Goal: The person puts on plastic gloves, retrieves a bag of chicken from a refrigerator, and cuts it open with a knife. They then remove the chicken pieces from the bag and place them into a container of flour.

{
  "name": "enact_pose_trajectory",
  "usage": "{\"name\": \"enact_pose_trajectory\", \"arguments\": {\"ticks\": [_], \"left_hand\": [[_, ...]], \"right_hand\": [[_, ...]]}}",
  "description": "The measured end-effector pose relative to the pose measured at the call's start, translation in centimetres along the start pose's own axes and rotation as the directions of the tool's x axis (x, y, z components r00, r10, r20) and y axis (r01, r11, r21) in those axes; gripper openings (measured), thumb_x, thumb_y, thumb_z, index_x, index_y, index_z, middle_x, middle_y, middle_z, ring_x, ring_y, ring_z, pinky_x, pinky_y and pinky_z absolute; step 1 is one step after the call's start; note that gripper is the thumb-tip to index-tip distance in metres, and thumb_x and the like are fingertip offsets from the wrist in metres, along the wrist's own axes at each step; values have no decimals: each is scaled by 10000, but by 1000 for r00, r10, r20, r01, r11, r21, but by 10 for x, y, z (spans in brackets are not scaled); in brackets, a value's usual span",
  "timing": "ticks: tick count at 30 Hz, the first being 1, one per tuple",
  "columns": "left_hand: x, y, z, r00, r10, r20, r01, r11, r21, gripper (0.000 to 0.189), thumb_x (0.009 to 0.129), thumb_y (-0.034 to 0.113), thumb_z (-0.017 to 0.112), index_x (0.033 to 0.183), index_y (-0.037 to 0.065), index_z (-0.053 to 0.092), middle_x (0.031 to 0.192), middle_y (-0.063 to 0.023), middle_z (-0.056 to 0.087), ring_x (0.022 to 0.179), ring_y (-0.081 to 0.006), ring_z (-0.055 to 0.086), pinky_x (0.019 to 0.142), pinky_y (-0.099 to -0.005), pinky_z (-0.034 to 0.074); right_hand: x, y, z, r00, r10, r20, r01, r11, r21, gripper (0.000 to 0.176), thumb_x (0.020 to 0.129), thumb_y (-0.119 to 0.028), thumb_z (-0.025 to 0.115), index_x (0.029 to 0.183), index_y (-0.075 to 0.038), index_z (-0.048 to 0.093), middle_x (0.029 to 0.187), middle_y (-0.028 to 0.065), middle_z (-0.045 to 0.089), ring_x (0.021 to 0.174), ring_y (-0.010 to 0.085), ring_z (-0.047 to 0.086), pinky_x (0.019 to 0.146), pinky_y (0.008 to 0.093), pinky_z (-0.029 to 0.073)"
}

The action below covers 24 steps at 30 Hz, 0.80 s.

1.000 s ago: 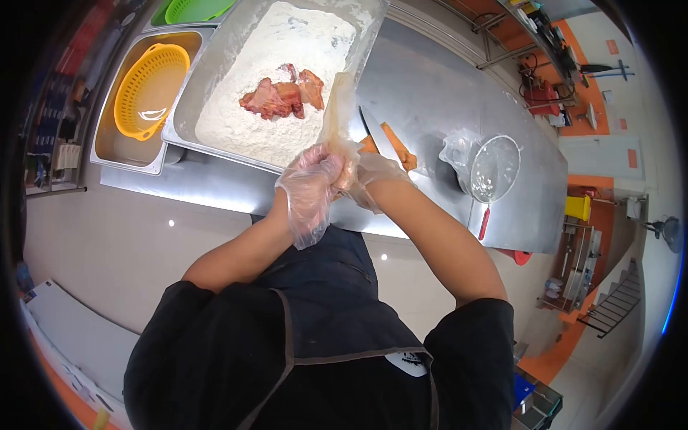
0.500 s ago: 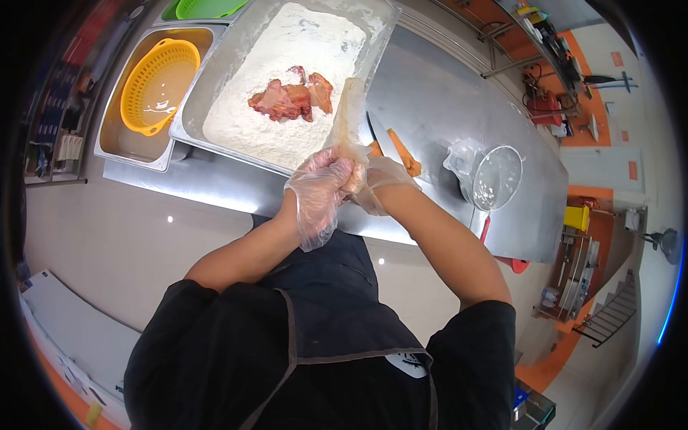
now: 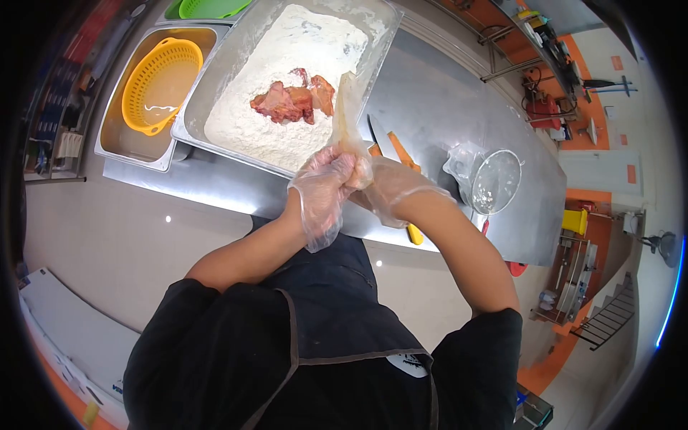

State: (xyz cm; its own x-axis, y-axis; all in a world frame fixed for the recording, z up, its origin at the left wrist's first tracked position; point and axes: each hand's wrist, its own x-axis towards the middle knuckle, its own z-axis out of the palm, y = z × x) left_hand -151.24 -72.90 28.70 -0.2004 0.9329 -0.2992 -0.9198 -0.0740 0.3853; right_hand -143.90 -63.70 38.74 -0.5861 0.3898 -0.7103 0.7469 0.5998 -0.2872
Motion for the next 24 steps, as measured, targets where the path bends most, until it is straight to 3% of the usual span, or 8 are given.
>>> {"name": "enact_pose_trajectory", "arguments": {"ticks": [1, 5, 8, 10, 14, 18, 20, 24], "left_hand": [[3, -1, -1, 1000, 8, -15, -8, 1000, -25, 175, 982, 152, 531, 1108, 38, 573, 892, -21, 584, 772, -84, 527, 764, -241, 480], [3, 14, 7, 996, -1, -91, -4, 998, -60, 157, 975, 124, 539, 1104, 42, 573, 916, -29, 596, 798, -90, 545, 753, -234, 486], [6, 19, 4, 990, 33, -139, -40, 998, -47, 178, 960, 108, 564, 1129, 52, 575, 954, -13, 607, 826, -89, 576, 764, -235, 492], [11, 18, -4, 992, 108, -59, -114, 989, -98, 170, 964, 113, 558, 1126, 63, 575, 954, 0, 599, 825, -84, 568, 769, -240, 492], [4, 28, 6, 987, 70, -146, -90, 987, -136, 161, 961, 97, 554, 1117, 58, 574, 965, -31, 611, 825, -97, 581, 722, -222, 505], [8, 22, -11, 995, 54, -82, -66, 988, -143, 158, 966, 97, 546, 1116, 55, 573, 964, -32, 612, 820, -96, 580, 698, -218, 500], [5, 20, -12, 997, 52, -60, -58, 993, -107, 186, 979, 141, 540, 1150, 80, 574, 967, 11, 590, 842, -67, 551, 789, -228, 486], [2, 20, -12, 996, 58, -67, -65, 993, -97, 189, 978, 137, 539, 1155, 79, 573, 967, 10, 586, 847, -67, 548, 785, -229, 484]], "right_hand": [[-8, -11, -12, 999, -22, 40, 31, 976, -214, 388, 908, -393, 562, 1100, -58, 603, 1020, 165, 657, 918, 301, 635, 813, 373, 488], [-37, -21, -36, 980, 197, 12, -187, 948, -257, 359, 889, -289, 571, 1156, -50, 573, 1025, 163, 652, 811, 264, 647, 783, 378, 502], [-54, 16, -44, 966, -43, -255, 55, 998, 39, 227, 903, -146, 551, 1073, 3, 574, 970, 158, 656, 791, 230, 662, 733, 336, 541], [-54, 32, -44, 940, 48, -337, 180, 770, 612, 180, 875, -22, 517, 1039, 34, 565, 971, 126, 656, 790, 190, 665, 707, 287, 571], [-46, 67, -42, 929, -20, -369, 335, 471, 816, 172, 851, 45, 569, 1019, 9, 562, 952, 94, 642, 793, 161, 659, 702, 266, 581], [-37, 71, -31, 865, -114, -489, 502, 216, 838, 173, 828, 62, 613, 959, -42, 569, 990, 113, 625, 881, 207, 660, 753, 309, 582], [-28, 72, -30, 716, -272, -643, 686, 102, 720, 173, 789, 75, 657, 825, -68, 567, 1057, 148, 600, 995, 278, 637, 833, 379, 569], [-20, 61, -31, 564, -290, -773, 821, 105, 561, 187, 801, 45, 649, 705, -67, 534, 1097, 184, 576, 1064, 332, 607, 883, 431, 549]]}}
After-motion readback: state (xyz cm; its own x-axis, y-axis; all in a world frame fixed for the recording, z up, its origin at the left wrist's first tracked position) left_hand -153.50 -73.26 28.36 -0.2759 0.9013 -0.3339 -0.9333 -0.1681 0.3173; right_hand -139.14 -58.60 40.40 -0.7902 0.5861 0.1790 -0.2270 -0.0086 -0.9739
